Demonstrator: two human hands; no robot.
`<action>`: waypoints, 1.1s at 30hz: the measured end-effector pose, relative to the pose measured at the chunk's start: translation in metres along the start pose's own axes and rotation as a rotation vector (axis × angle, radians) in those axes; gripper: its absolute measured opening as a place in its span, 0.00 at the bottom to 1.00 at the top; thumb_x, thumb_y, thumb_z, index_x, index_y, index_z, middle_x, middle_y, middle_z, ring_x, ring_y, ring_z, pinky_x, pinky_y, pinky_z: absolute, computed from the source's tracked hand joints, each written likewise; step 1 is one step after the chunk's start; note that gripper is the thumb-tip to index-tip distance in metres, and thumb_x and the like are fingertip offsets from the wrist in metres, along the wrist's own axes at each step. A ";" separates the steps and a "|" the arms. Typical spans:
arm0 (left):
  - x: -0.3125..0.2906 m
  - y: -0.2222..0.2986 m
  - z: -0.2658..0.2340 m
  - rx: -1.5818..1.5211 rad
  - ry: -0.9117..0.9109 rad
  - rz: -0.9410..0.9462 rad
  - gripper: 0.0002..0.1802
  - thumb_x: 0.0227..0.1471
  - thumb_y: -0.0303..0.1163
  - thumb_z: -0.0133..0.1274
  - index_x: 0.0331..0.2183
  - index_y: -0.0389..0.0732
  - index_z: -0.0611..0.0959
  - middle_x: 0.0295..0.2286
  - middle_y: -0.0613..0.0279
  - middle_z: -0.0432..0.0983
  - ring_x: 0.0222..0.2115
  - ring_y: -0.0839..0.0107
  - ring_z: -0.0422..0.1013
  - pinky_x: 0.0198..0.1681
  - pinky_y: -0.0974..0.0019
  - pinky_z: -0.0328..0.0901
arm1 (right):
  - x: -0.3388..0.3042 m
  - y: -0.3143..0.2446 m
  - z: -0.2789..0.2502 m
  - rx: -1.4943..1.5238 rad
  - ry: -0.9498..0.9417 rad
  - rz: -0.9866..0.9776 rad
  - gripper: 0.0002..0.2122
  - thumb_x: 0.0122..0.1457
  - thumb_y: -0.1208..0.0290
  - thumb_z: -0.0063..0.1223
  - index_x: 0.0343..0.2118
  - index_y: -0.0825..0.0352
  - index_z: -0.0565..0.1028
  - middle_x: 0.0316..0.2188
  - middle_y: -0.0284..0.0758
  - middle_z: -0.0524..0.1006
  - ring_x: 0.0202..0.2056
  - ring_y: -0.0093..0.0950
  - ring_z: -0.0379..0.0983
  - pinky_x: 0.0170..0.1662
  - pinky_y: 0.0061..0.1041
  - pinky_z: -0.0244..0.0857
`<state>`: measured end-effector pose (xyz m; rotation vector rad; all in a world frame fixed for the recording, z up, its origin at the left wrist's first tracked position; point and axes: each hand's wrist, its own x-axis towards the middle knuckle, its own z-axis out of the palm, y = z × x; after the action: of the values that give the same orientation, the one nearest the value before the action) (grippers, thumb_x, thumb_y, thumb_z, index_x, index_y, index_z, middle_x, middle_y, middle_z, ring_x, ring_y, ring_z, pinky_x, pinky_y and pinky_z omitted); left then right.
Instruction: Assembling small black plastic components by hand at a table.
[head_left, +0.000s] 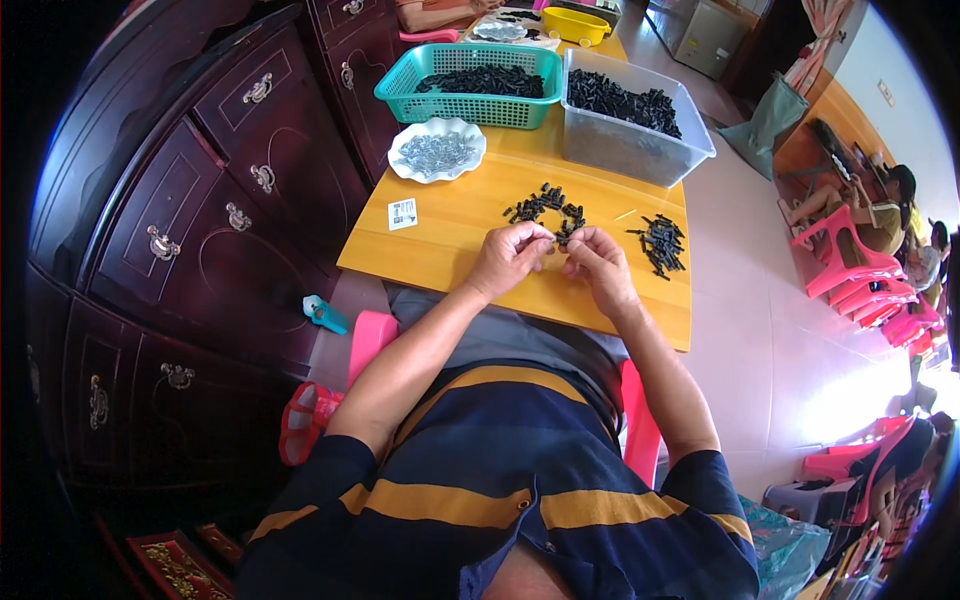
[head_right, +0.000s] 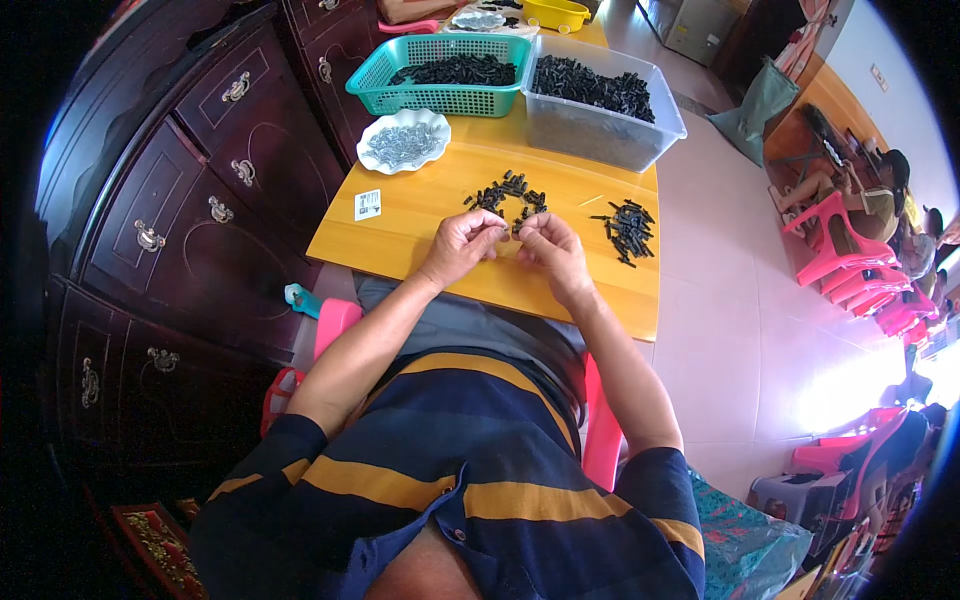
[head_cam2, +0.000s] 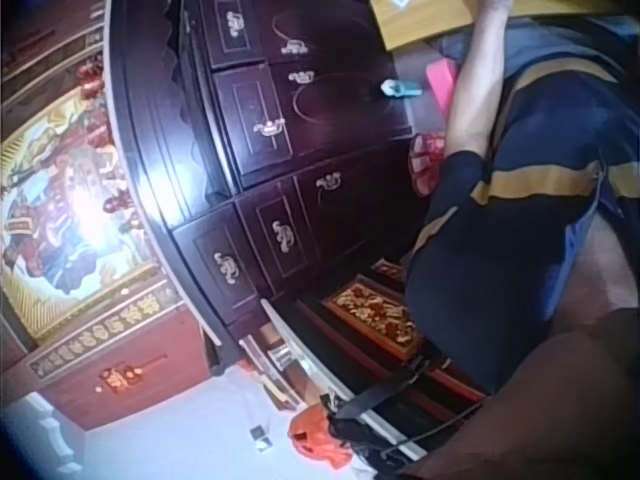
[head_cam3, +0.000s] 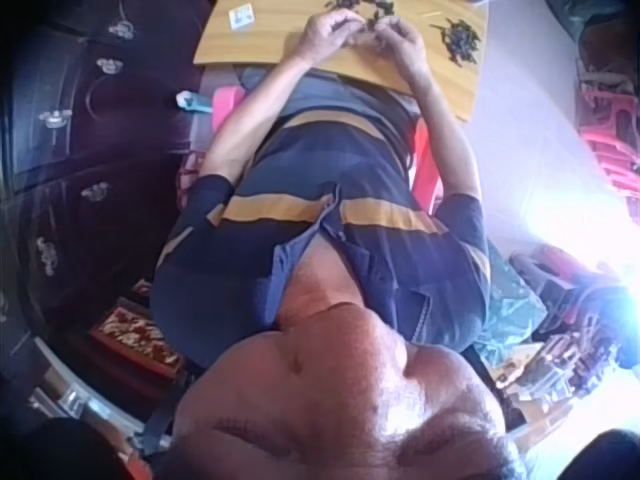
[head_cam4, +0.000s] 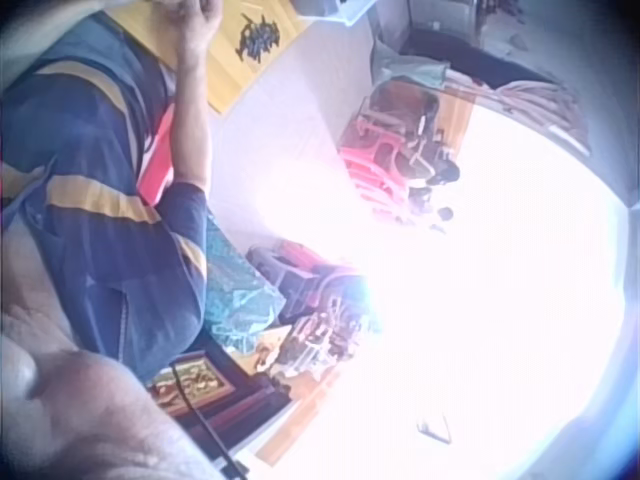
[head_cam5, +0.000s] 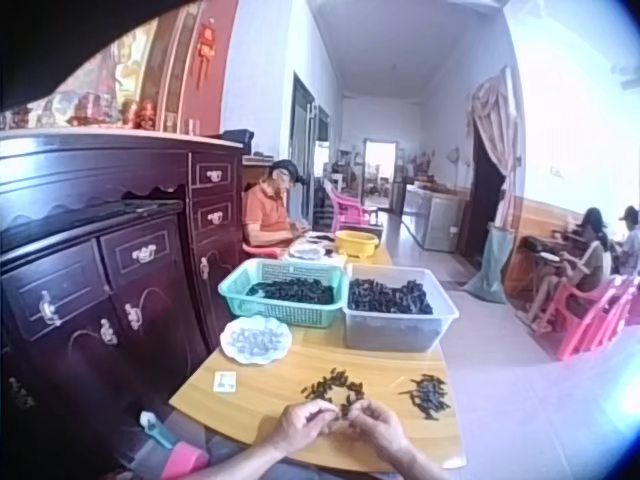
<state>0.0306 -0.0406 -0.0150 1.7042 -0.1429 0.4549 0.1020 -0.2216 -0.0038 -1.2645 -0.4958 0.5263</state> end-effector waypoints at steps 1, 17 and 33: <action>0.000 -0.002 0.000 -0.019 -0.013 -0.009 0.05 0.60 0.26 0.54 0.37 0.36 0.82 0.25 0.68 0.79 0.21 0.83 0.72 0.26 0.77 0.67 | -0.001 -0.002 -0.001 0.077 0.017 0.041 0.02 0.64 0.71 0.53 0.37 0.62 0.74 0.31 0.28 0.77 0.27 0.16 0.71 0.33 0.16 0.65; -0.002 0.005 0.002 0.136 -0.023 0.055 0.08 0.61 0.29 0.52 0.38 0.35 0.82 0.24 0.65 0.80 0.19 0.81 0.71 0.24 0.74 0.67 | 0.002 -0.004 -0.014 0.446 -0.147 0.158 0.06 0.67 0.72 0.49 0.44 0.63 0.75 0.36 0.28 0.76 0.29 0.17 0.70 0.34 0.17 0.66; -0.001 0.004 0.003 0.292 -0.026 0.149 0.06 0.58 0.29 0.55 0.31 0.36 0.81 0.20 0.64 0.78 0.19 0.78 0.74 0.24 0.72 0.68 | 0.001 0.008 -0.006 -0.235 0.007 -0.097 0.05 0.64 0.74 0.54 0.40 0.67 0.76 0.31 0.23 0.76 0.32 0.12 0.69 0.35 0.14 0.65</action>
<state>0.0285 -0.0444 -0.0118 1.9947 -0.2324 0.5862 0.1054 -0.2241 -0.0132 -1.4576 -0.6234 0.3891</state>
